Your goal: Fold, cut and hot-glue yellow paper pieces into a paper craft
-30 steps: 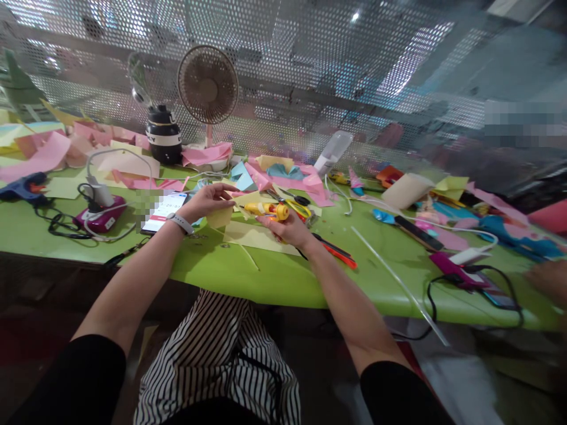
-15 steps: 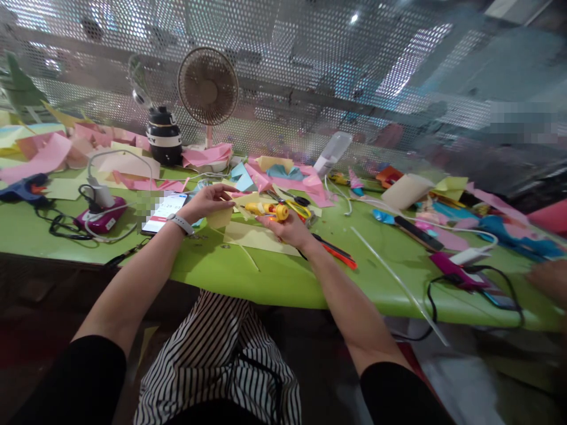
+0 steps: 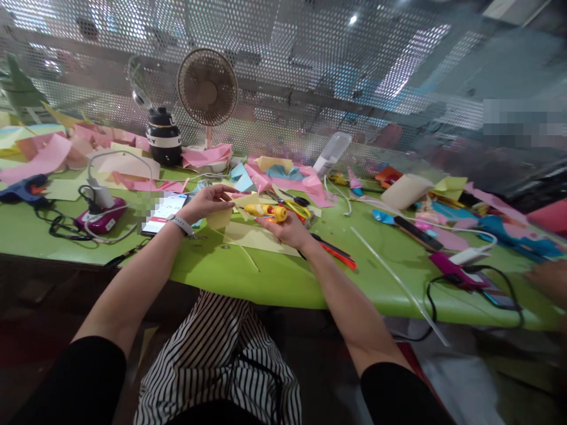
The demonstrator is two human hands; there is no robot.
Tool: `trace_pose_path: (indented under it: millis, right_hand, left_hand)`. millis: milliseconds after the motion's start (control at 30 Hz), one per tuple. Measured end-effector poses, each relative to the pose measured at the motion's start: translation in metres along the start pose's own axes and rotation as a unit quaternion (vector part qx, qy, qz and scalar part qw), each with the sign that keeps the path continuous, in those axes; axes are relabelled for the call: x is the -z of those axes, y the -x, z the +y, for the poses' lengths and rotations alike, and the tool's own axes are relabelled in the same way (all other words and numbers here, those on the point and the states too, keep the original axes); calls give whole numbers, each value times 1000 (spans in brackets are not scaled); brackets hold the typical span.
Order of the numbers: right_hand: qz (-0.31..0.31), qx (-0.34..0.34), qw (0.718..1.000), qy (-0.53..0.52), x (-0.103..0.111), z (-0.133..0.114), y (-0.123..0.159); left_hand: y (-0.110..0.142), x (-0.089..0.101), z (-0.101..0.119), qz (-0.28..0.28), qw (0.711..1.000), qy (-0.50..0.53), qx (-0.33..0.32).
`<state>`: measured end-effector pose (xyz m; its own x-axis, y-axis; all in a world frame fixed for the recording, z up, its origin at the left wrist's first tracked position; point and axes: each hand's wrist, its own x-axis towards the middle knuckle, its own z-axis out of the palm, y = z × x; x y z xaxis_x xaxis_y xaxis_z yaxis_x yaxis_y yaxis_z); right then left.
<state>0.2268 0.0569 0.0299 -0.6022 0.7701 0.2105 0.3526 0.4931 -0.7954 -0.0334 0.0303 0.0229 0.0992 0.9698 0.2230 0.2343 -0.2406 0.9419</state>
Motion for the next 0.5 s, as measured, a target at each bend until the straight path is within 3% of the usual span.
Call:
trace_pose_path:
  millis: [500]
  right_hand:
    - [-6,-12,1000,26,3,-1,2]
  left_hand:
    - [0,1,-2,-8,1000,-8,-8]
